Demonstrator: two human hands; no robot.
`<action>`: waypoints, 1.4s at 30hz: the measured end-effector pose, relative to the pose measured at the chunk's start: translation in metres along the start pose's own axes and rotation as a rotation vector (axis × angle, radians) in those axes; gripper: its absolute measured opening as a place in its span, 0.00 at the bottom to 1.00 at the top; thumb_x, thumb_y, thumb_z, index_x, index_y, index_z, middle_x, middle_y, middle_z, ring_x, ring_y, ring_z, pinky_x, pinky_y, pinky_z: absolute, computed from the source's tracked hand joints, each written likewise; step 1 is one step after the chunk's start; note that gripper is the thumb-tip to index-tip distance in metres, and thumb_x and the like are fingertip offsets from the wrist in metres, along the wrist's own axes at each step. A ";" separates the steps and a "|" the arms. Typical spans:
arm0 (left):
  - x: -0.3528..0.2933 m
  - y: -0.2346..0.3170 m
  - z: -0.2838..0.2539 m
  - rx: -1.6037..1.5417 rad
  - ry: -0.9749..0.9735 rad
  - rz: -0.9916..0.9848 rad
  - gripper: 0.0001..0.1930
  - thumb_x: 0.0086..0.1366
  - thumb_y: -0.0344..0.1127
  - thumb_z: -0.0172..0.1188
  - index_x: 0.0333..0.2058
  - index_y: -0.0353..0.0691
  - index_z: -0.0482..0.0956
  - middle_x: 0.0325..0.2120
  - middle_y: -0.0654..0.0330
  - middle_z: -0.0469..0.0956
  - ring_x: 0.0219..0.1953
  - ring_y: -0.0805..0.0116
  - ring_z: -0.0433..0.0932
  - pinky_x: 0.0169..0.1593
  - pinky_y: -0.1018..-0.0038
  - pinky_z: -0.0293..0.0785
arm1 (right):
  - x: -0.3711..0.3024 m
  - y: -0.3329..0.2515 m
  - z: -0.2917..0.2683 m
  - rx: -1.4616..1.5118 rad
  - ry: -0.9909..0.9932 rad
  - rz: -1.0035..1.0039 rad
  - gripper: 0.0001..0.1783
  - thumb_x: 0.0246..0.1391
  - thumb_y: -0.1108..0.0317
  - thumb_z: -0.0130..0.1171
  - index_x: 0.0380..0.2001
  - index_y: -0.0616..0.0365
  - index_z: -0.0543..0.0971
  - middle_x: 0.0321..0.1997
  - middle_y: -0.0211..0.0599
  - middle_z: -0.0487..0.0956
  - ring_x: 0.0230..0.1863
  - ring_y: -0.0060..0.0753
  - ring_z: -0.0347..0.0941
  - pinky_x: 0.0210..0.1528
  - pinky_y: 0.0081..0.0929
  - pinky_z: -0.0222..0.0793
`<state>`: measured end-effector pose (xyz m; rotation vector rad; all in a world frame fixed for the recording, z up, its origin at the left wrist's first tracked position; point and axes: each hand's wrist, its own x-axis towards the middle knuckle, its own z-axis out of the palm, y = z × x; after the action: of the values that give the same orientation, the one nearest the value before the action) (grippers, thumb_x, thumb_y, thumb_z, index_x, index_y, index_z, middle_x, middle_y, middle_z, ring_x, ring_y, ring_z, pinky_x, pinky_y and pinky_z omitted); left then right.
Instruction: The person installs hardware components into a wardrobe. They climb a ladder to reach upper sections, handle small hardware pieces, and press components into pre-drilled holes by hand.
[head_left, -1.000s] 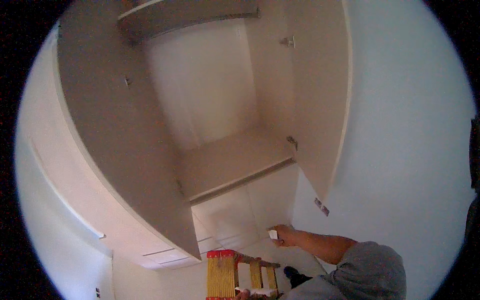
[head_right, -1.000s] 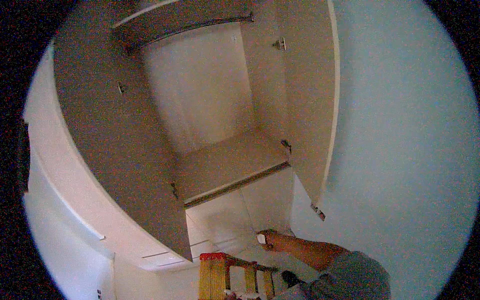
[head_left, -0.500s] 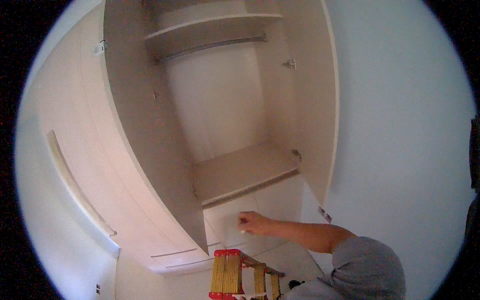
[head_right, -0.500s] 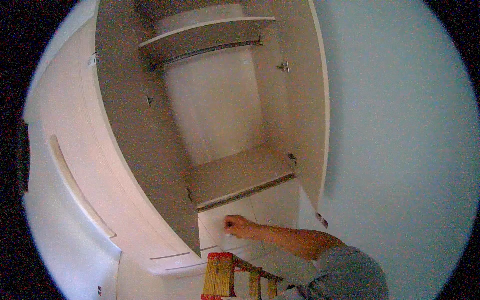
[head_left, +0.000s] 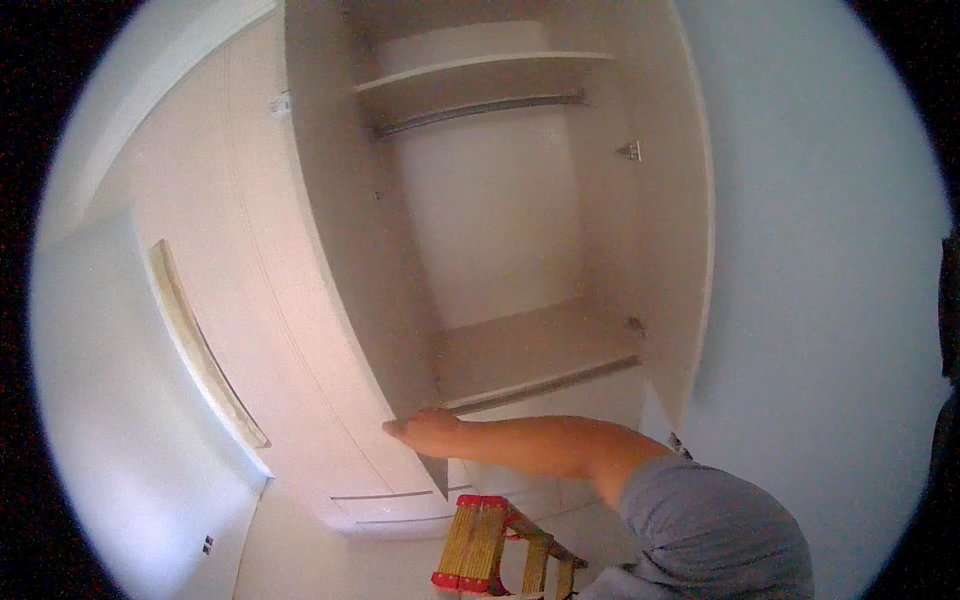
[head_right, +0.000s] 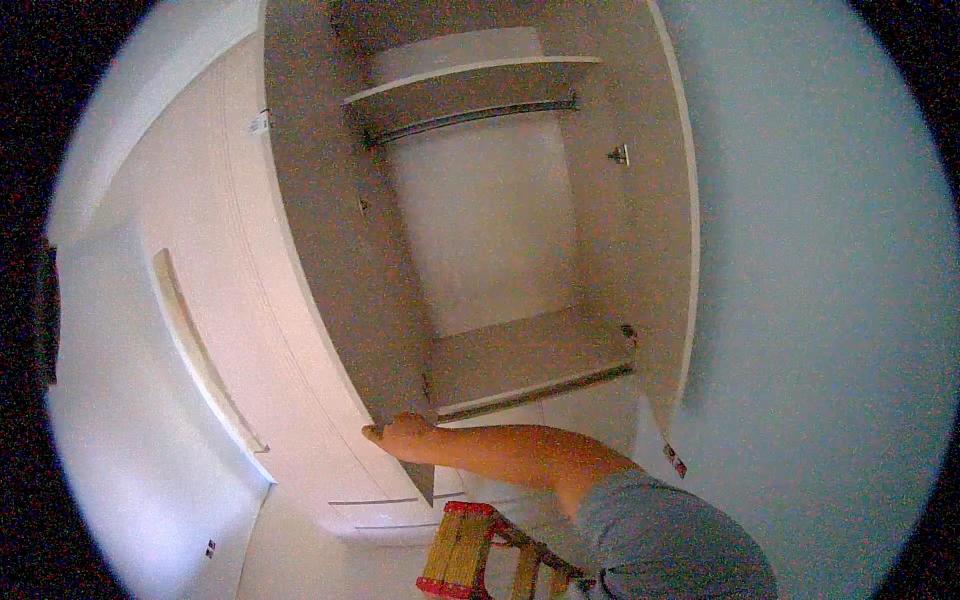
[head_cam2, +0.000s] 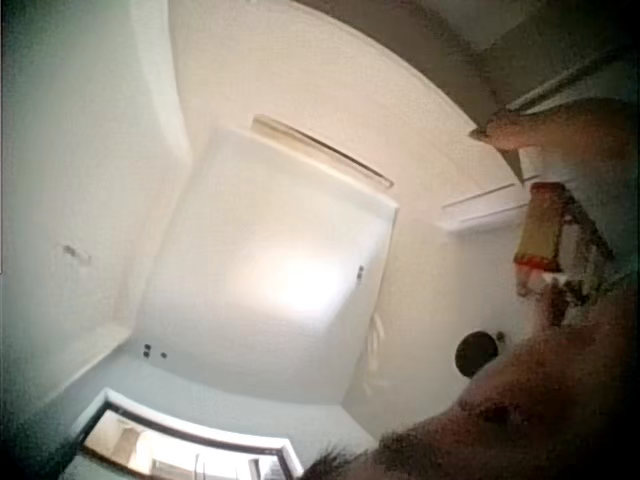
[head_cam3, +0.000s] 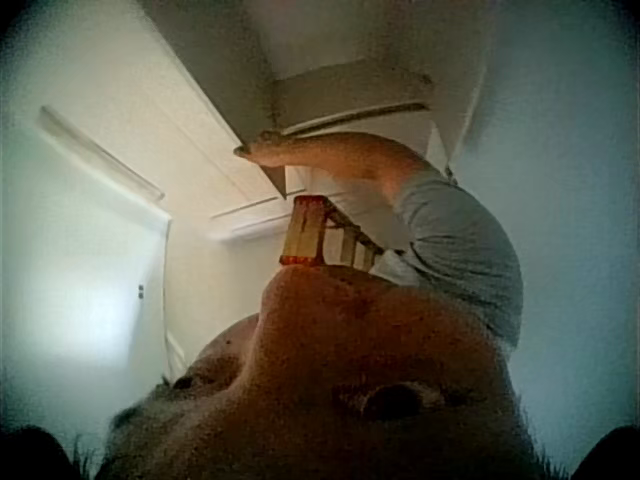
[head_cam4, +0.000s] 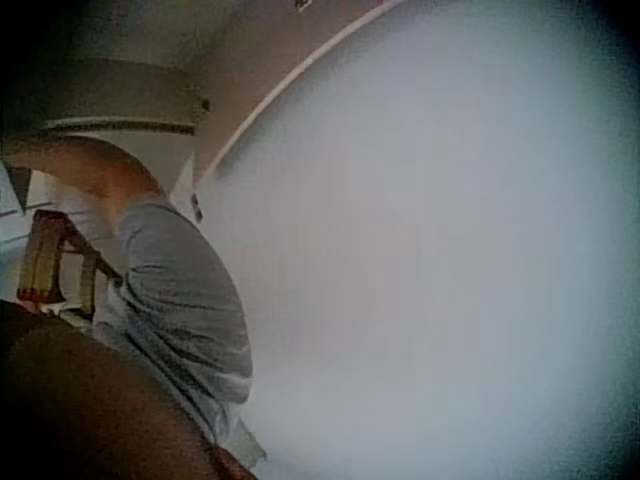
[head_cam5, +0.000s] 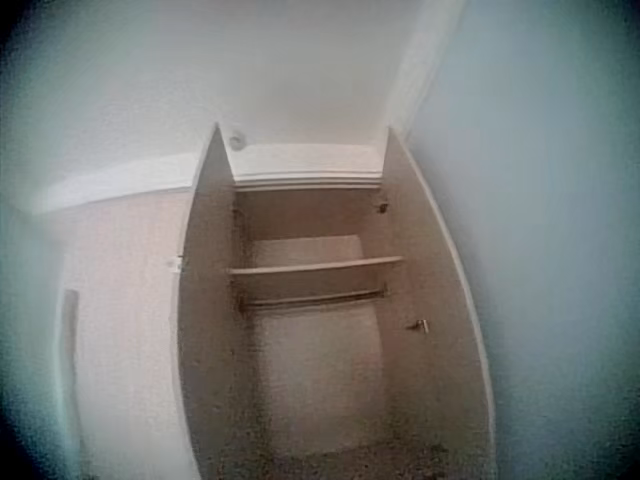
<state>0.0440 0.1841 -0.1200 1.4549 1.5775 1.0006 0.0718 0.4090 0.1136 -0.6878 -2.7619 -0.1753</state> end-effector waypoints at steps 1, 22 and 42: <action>-0.009 0.002 -0.004 -0.013 0.004 -0.025 0.08 0.71 0.37 0.52 0.42 0.42 0.75 0.30 0.57 0.72 0.32 0.60 0.72 0.35 0.62 0.69 | -0.003 -0.005 0.001 -0.069 0.037 -0.040 0.24 0.71 0.56 0.36 0.67 0.45 0.63 0.35 0.55 0.81 0.33 0.58 0.81 0.36 0.56 0.77; 0.022 0.028 -0.013 -0.151 0.030 -0.133 0.05 0.70 0.37 0.54 0.38 0.43 0.75 0.25 0.59 0.71 0.27 0.63 0.71 0.31 0.65 0.68 | 0.027 0.151 -0.423 -0.157 1.270 0.266 0.17 0.66 0.63 0.51 0.52 0.62 0.74 0.39 0.55 0.83 0.42 0.57 0.82 0.45 0.47 0.78; 0.029 -0.001 -0.002 -0.334 0.074 -0.221 0.05 0.70 0.36 0.56 0.34 0.44 0.74 0.21 0.62 0.69 0.23 0.65 0.70 0.27 0.67 0.66 | 0.026 0.220 -0.331 0.764 1.345 0.285 0.14 0.63 0.60 0.54 0.41 0.61 0.77 0.34 0.40 0.78 0.35 0.38 0.74 0.39 0.43 0.71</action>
<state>0.0399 0.2124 -0.1212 1.0050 1.4990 1.1332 0.2363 0.5520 0.4463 -0.4443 -1.2563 0.3480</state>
